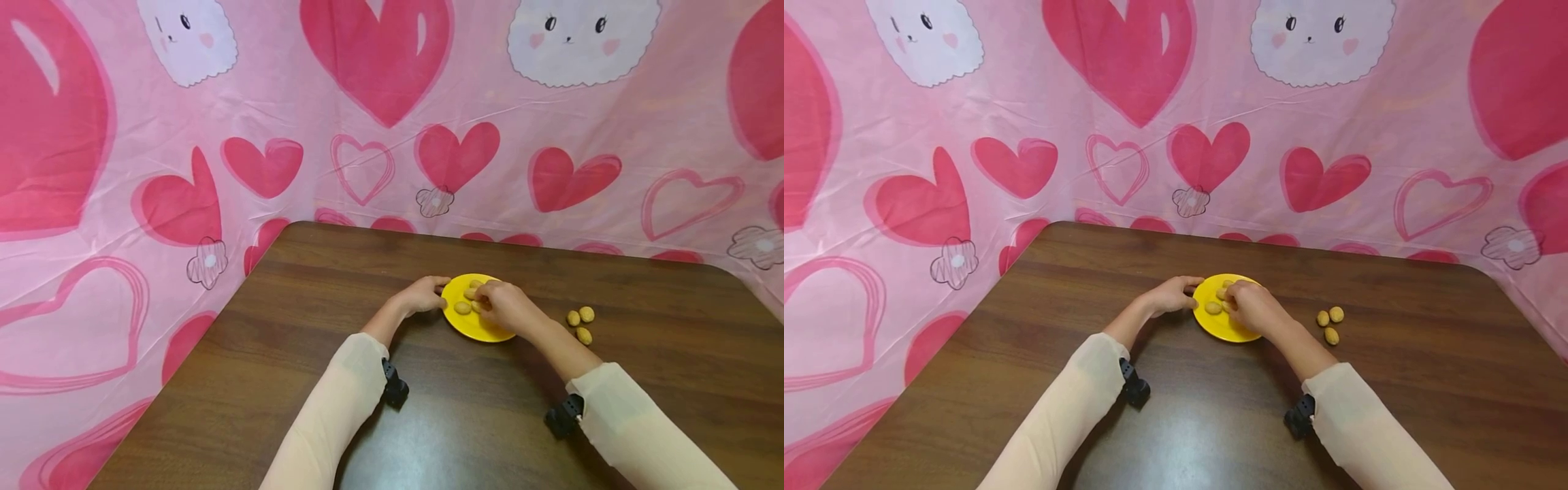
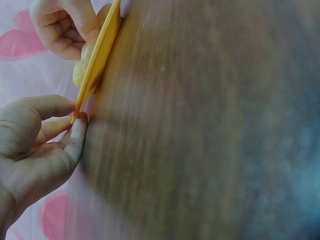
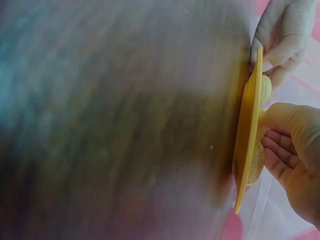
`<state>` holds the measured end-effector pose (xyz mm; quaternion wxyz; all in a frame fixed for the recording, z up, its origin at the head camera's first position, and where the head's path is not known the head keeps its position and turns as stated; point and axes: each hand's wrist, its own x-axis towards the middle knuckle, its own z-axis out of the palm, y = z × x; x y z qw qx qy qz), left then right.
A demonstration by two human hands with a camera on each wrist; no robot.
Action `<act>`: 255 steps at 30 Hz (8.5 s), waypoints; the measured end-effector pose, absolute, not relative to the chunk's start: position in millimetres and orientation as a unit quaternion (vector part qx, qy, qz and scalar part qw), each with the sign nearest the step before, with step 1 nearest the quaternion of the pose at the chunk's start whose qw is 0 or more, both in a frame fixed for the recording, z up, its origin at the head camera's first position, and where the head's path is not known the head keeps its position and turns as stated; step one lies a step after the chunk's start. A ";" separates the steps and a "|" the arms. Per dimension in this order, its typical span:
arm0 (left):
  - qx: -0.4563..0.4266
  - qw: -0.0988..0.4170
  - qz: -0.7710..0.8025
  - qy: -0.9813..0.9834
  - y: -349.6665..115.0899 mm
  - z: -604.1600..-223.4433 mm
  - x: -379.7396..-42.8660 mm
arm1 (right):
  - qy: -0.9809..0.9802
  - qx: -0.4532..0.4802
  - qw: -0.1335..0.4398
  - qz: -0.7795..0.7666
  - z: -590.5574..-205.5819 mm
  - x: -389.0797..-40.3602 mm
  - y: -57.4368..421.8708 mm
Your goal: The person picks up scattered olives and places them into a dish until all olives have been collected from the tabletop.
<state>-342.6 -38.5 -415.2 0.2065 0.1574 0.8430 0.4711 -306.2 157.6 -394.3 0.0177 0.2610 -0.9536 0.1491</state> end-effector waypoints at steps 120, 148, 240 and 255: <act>0.155 0.203 0.466 0.847 -37.3 -414.3 -345.0 | -0.975 0.069 0.019 0.209 -394.1 -288.8 321.8; 0.165 0.201 0.456 0.851 -37.8 -415.4 -348.6 | -0.950 0.116 0.143 0.254 -391.8 -284.6 305.2; 0.161 0.198 0.455 0.853 -36.7 -414.2 -345.3 | -0.921 0.304 0.029 0.243 -395.8 -296.7 172.2; 0.165 0.195 0.462 0.849 -36.3 -414.5 -345.9 | -0.917 0.348 0.024 0.192 -399.4 -299.0 166.7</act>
